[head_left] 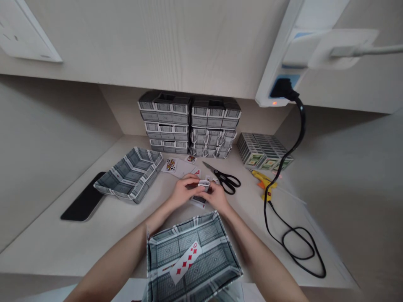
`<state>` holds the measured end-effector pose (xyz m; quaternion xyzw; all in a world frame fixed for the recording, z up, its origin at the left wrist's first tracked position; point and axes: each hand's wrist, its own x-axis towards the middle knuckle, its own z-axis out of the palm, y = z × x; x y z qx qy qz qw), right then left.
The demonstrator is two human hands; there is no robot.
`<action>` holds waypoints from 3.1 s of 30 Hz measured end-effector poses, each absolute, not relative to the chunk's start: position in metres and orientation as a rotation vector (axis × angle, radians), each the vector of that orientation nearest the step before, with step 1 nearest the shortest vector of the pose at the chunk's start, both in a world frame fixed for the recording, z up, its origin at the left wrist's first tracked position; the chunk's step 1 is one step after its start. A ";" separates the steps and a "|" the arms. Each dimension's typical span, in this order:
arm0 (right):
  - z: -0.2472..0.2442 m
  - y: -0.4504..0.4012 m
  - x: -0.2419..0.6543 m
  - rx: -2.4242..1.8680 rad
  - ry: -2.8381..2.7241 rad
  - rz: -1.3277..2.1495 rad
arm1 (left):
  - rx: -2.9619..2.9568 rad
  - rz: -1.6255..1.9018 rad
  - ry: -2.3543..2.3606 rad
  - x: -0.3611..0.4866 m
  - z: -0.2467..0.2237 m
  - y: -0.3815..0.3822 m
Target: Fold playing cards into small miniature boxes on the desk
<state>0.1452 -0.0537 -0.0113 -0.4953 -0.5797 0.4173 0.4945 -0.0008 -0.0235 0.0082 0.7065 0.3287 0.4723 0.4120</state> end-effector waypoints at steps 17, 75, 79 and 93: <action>-0.003 -0.048 0.151 -1.058 -1.096 1.293 | 1.247 1.008 0.945 -0.003 0.002 -0.012; 0.000 -0.049 0.153 -1.129 -0.970 1.344 | 1.325 0.992 0.990 -0.003 0.003 -0.015; 0.002 -0.051 0.152 -1.129 -0.944 1.342 | 1.318 0.994 0.986 -0.003 0.003 -0.014; 0.000 -0.051 0.151 -1.144 -0.936 1.350 | 1.280 0.966 0.916 -0.003 0.009 -0.019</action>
